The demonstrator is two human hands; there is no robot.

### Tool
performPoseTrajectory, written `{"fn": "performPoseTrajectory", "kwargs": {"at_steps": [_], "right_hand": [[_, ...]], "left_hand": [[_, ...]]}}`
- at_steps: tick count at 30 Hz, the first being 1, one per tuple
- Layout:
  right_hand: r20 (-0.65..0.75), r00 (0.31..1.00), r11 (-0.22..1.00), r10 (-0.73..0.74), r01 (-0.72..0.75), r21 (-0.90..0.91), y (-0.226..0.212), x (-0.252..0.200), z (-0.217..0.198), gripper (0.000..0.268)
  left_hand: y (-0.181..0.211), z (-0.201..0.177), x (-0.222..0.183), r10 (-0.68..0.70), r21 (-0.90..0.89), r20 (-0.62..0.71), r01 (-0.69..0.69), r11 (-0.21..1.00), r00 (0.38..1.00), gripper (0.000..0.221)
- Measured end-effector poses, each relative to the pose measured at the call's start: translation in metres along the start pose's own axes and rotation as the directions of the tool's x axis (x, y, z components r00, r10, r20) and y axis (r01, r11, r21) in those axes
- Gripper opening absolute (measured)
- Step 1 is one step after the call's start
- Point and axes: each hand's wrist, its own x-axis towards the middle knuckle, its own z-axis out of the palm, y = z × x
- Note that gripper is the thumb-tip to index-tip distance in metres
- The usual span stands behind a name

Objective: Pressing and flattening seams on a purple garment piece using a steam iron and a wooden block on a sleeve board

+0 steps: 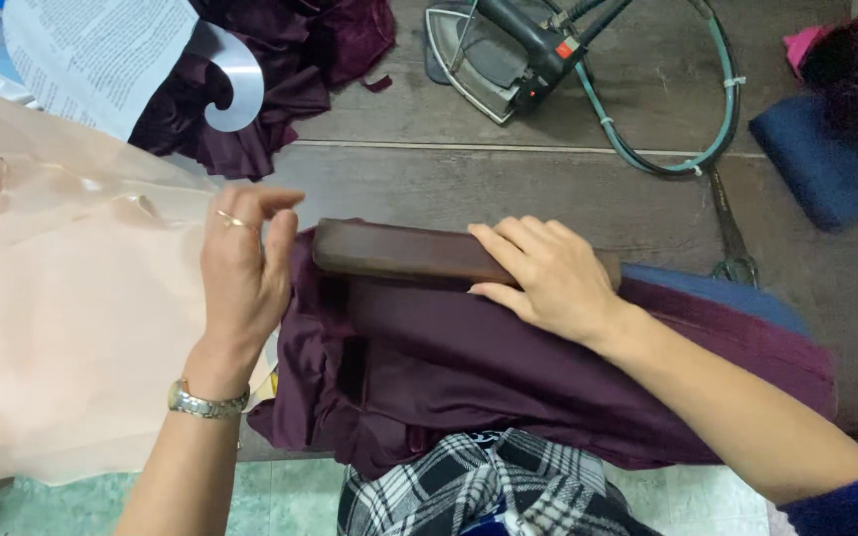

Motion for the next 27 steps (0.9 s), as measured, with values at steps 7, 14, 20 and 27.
{"fn": "performPoseTrajectory", "kwargs": {"at_steps": [7,14,20,27], "right_hand": [[-0.080,0.996,0.991,0.035,-0.025,0.130,0.017,-0.017,-0.027,0.052],[-0.059,0.981,0.982,0.184,-0.180,0.066,0.058,-0.096,-0.072,0.054],[-0.074,0.969,0.970,0.235,-0.228,0.087,0.062,-0.125,-0.037,0.052],[-0.074,0.950,0.947,0.304,-0.292,0.136,0.076,-0.153,-0.069,0.054]], "left_hand": [[0.013,0.016,0.002,0.028,-0.022,0.030,-0.027,0.999,0.999,0.014],[0.039,0.063,0.001,0.078,0.172,0.277,-0.129,0.977,0.958,0.029],[0.063,0.098,-0.002,-0.137,0.400,0.604,-0.150,0.904,0.785,0.054],[0.046,0.108,-0.015,-0.164,0.456,0.589,-0.157,0.876,0.791,0.061]]}}
